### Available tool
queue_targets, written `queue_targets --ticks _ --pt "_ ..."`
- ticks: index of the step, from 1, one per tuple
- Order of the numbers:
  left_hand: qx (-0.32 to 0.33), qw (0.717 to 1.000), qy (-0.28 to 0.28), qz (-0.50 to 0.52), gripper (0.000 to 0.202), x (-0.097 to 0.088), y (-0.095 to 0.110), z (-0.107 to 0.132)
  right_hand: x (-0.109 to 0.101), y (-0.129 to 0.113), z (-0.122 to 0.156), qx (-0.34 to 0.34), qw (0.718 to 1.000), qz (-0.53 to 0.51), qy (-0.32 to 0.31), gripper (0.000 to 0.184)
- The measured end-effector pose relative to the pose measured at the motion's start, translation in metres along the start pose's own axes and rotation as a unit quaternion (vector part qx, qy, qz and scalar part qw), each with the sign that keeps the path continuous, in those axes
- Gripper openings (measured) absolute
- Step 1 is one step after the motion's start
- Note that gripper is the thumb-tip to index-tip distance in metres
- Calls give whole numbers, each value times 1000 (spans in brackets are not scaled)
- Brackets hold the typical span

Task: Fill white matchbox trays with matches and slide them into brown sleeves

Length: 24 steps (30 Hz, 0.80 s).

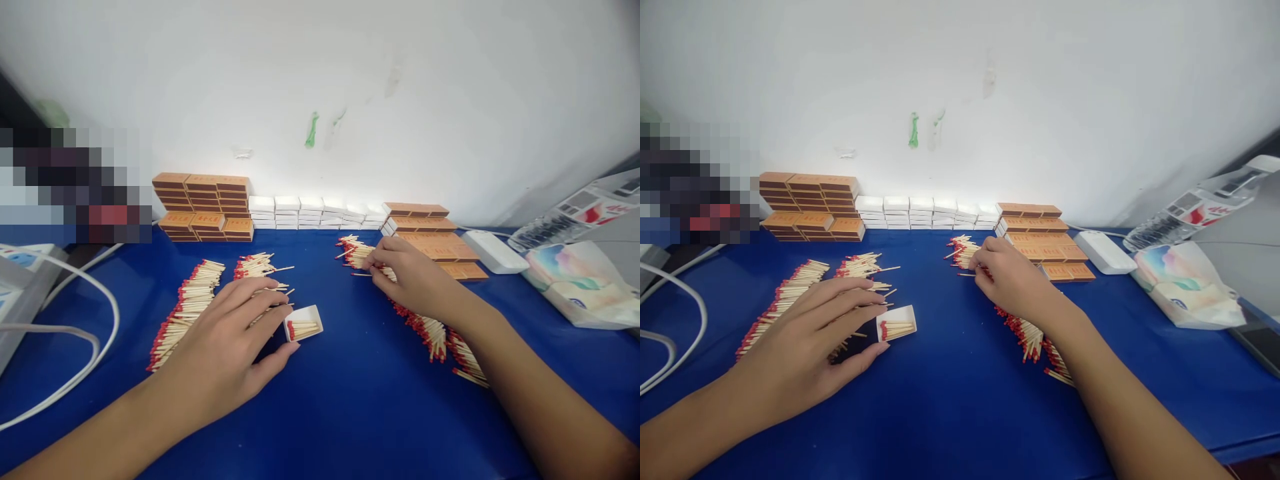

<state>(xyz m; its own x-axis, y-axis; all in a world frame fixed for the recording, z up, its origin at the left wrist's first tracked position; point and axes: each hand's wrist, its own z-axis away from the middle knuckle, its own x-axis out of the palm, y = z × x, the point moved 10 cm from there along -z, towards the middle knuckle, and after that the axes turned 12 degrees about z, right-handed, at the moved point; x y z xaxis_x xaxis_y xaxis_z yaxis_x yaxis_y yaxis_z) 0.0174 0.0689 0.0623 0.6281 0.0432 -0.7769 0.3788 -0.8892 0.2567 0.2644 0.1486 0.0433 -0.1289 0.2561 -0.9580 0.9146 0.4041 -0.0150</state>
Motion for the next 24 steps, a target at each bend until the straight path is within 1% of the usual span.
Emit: queue_targets --ticks 4,7,12,20,24 --pt "3 1000 0 -3 25 1 0 1 -1 3 0 4 1000 -4 11 22" --pt "0 1000 3 -2 24 0 -1 0 1 5 0 2 1000 -9 6 23" --pt "-7 1000 12 12 23 -2 -1 0 1 -1 1 -5 1000 -23 6 25" --pt "1 1000 1 -1 23 0 0 0 -2 -4 3 -2 1000 -12 3 19" --pt "2 1000 -3 -8 24 1 0 -1 2 -2 3 -1 1000 -15 -16 15"
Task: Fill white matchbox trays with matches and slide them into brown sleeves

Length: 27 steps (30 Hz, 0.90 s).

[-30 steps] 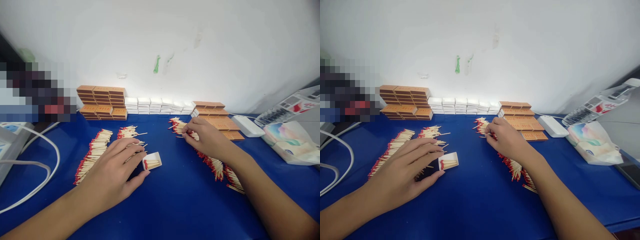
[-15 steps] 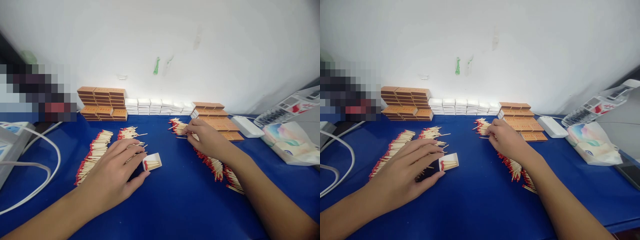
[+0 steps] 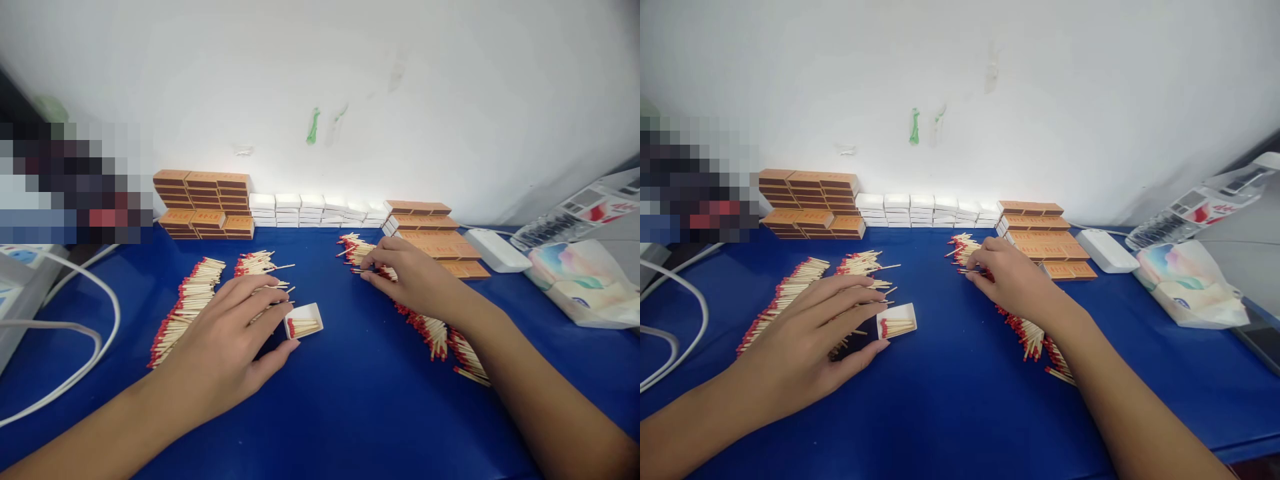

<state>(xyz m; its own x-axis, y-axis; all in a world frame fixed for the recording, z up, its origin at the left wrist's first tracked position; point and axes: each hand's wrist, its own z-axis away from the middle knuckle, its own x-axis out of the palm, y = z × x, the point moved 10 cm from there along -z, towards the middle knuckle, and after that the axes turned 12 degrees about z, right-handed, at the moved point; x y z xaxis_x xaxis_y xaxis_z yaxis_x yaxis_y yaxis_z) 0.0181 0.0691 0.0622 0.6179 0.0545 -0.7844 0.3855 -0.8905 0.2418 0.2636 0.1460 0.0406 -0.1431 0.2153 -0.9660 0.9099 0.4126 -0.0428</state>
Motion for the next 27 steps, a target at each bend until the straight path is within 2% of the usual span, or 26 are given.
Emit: queue_targets --ticks 6,9,12,15,19,21,24,27 --pt "5 1000 3 3 23 -1 2 0 8 -1 -4 -10 1000 -12 -13 20" --pt "5 1000 1 1 25 0 1 1 9 -13 -5 -21 999 -24 -21 18" --pt "4 1000 0 -1 25 1 -1 2 -4 -42 -3 -38 999 -38 -1 16" --pt "-2 1000 -2 4 24 2 0 1 -21 -90 3 -89 995 -38 36 15" --pt "-4 1000 -1 17 22 2 3 -4 -25 -143 14 -167 982 39 79 21" --pt "3 1000 7 21 22 1 6 -5 -17 -153 16 -184 977 75 78 18" --pt "7 1000 13 25 24 0 7 -4 -7 -155 15 -190 973 114 68 12" --pt "-1 999 12 32 24 1 5 -2 -11 -154 14 -185 973 121 71 15"
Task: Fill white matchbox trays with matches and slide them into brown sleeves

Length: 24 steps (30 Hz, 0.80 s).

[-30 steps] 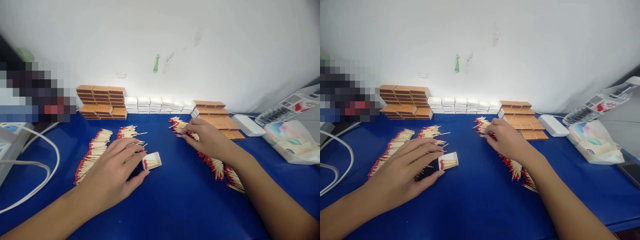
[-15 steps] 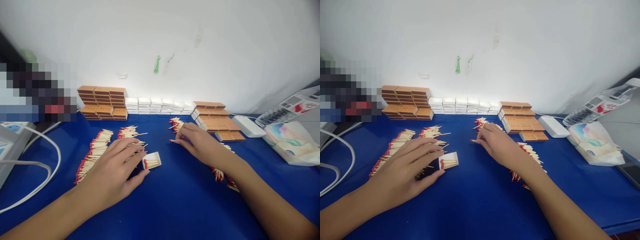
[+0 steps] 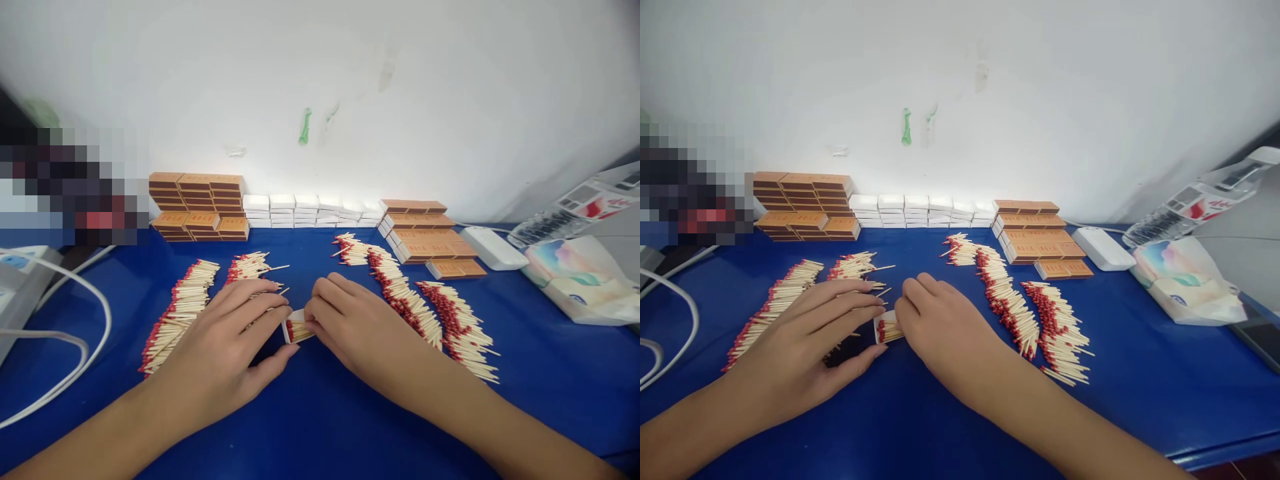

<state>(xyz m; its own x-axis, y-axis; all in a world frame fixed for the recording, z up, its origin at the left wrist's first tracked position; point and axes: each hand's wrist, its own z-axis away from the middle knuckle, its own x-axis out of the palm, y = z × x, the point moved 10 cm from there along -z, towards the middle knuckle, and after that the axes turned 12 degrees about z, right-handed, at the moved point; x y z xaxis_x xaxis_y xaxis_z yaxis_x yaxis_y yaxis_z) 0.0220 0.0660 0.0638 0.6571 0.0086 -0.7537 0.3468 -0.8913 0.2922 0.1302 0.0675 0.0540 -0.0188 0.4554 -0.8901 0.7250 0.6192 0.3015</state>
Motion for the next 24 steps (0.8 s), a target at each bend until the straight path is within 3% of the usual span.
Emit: queue_targets --ticks 3,6,10,13,17,24 --pt "-4 1000 -7 1 24 1 -2 1 -8 11 1 20 999 -43 15 19" --pt "-2 1000 -15 -3 25 2 -3 1 -9 43 8 62 995 -74 30 19" --pt "-2 1000 -23 -1 23 2 -5 1 11 105 29 136 990 -39 22 12" --pt "-1 999 -31 -3 23 4 -5 2 33 132 38 149 988 -44 -17 11" --pt "2 1000 -29 -7 24 3 -3 2 45 138 40 154 986 -63 -26 12" --pt "4 1000 -25 0 22 0 -1 0 46 140 39 155 985 -78 -10 14"
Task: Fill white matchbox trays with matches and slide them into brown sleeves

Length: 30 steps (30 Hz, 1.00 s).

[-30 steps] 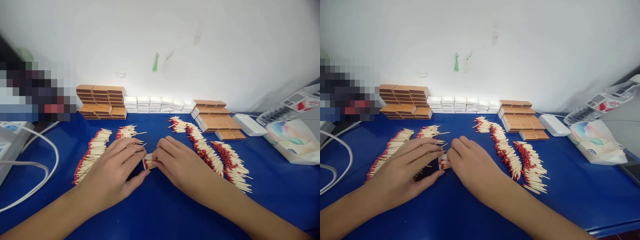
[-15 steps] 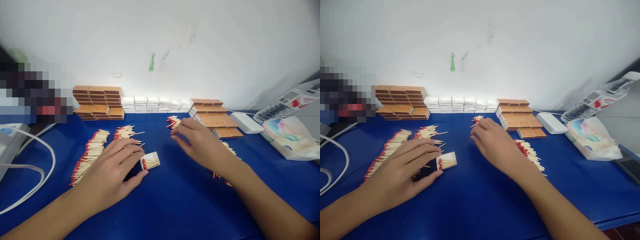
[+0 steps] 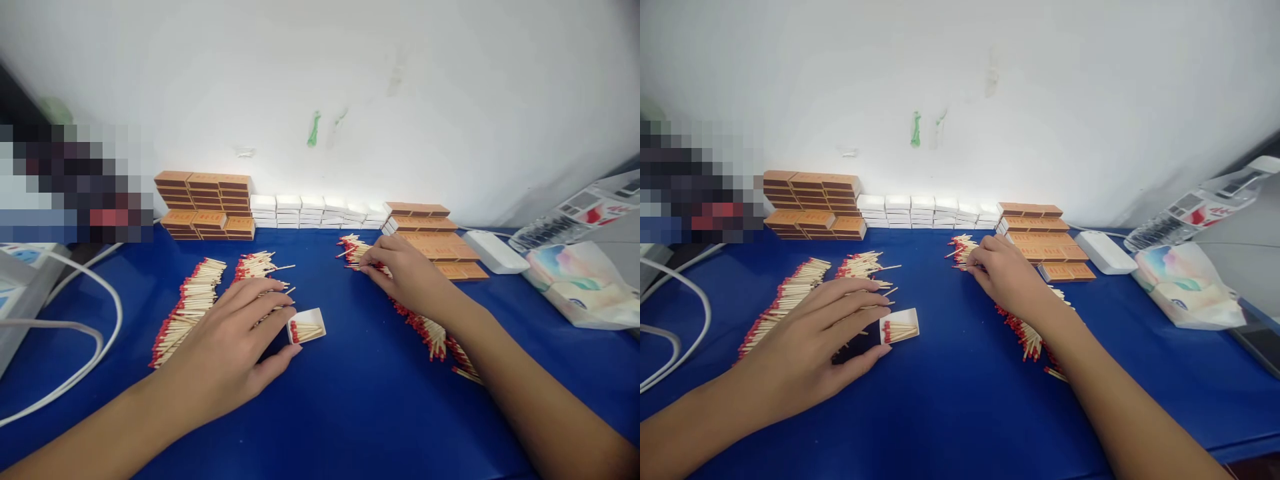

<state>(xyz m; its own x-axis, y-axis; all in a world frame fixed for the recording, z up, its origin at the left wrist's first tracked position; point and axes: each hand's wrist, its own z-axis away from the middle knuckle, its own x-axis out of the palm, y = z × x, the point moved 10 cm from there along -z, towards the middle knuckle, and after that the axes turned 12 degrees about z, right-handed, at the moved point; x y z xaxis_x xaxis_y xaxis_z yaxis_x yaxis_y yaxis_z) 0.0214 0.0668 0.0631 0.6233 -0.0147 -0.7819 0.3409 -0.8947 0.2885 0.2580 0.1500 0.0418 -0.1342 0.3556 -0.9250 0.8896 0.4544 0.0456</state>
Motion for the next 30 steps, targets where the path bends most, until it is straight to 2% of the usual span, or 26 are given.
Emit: queue_targets --ticks 17,20,24,27,30 --pt "-3 1000 -10 1 22 3 -2 1 7 2 0 10 999 -13 -49 16" --pt "-1 1000 -6 0 22 2 -1 0 4 -3 0 4 999 -15 -47 18" --pt "3 1000 0 -8 22 0 0 -1 -14 -36 -2 -10 998 -58 -19 14" --pt "-1 1000 7 -18 22 0 0 0 -29 -80 -1 -49 995 -90 -1 12" --pt "-6 1000 12 -21 22 0 -1 1 -34 -122 1 -108 992 -58 12 15"
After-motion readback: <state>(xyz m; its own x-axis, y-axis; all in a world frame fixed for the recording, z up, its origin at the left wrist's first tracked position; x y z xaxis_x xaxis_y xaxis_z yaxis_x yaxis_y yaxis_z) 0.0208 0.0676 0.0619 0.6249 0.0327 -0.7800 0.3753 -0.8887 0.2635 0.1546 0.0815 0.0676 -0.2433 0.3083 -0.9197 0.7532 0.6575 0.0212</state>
